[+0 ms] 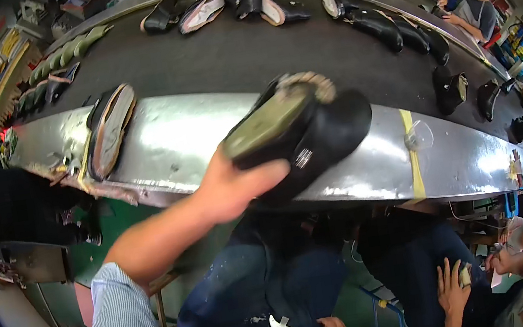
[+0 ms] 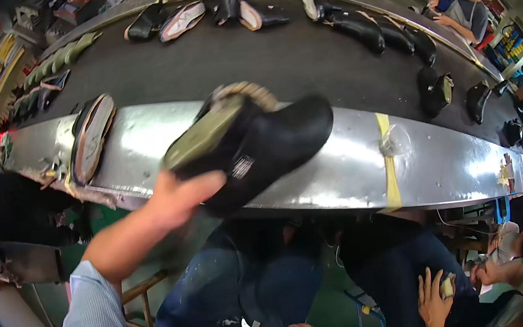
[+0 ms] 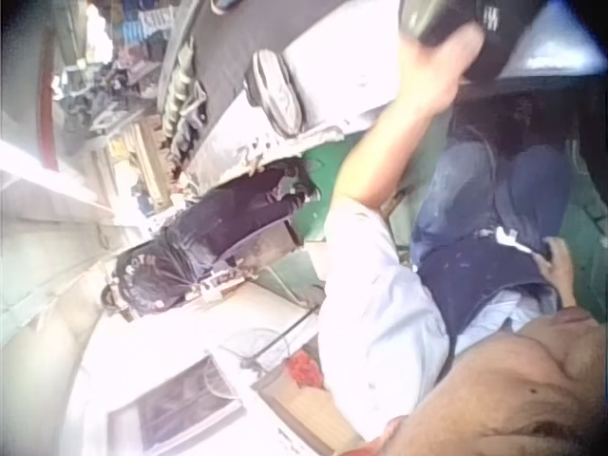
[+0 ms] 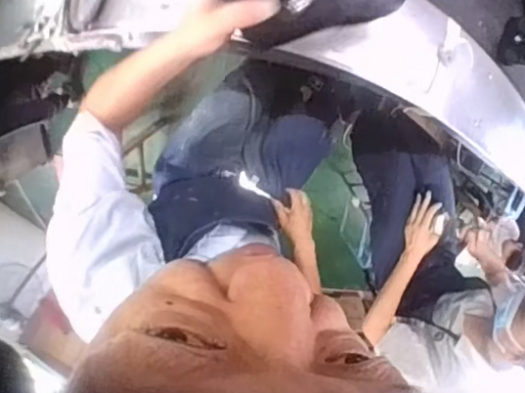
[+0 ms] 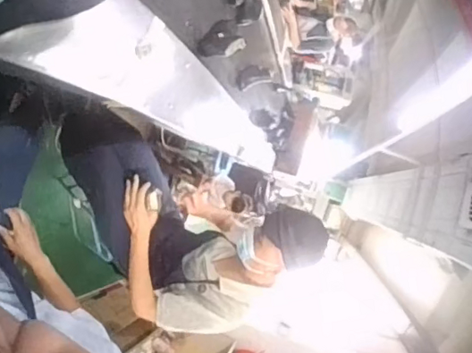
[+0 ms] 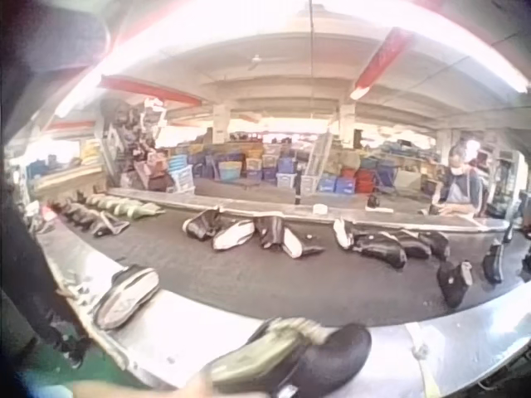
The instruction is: Using lasting pliers to pull and hammer the shoe upper onto the last at a production line.
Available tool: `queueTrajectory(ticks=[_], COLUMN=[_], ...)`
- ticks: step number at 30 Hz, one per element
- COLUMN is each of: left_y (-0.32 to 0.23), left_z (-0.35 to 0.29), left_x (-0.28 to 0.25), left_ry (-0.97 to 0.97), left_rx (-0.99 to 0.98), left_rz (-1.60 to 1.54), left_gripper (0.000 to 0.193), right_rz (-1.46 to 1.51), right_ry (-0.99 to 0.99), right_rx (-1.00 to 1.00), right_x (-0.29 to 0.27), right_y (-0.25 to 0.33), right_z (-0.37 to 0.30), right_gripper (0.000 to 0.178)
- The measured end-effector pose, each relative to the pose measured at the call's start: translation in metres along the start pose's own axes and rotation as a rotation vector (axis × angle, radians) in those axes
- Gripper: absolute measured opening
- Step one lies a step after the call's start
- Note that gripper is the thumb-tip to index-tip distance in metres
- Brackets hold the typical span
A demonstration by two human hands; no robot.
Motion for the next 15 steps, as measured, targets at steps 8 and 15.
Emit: queueTrajectory(ticks=[8,15], left_y=[0.111,0.206], left_z=[0.284,0.377], left_x=[0.076,0.147], left_ry=[0.026,0.355], left_rx=[-0.093,-0.005], left_rz=[0.267,0.502], left_gripper=[0.056,0.070], right_rz=[-0.058,-1.232], right_ry=[0.033,-0.015], right_rx=[0.084,0.180], right_x=[-0.085,-0.305], right_y=[-0.048,-0.068], right_z=[0.033,0.033], right_gripper=[0.039,0.048])
Point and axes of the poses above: each hand's wrist, its own z-axis towards the middle knuckle, its own x-axis out of the palm, y = z × x, the point moved 1 cm from there along z, towards the middle knuckle, and after that the axes turned 4 degrees about y, right-handed, at the moved point
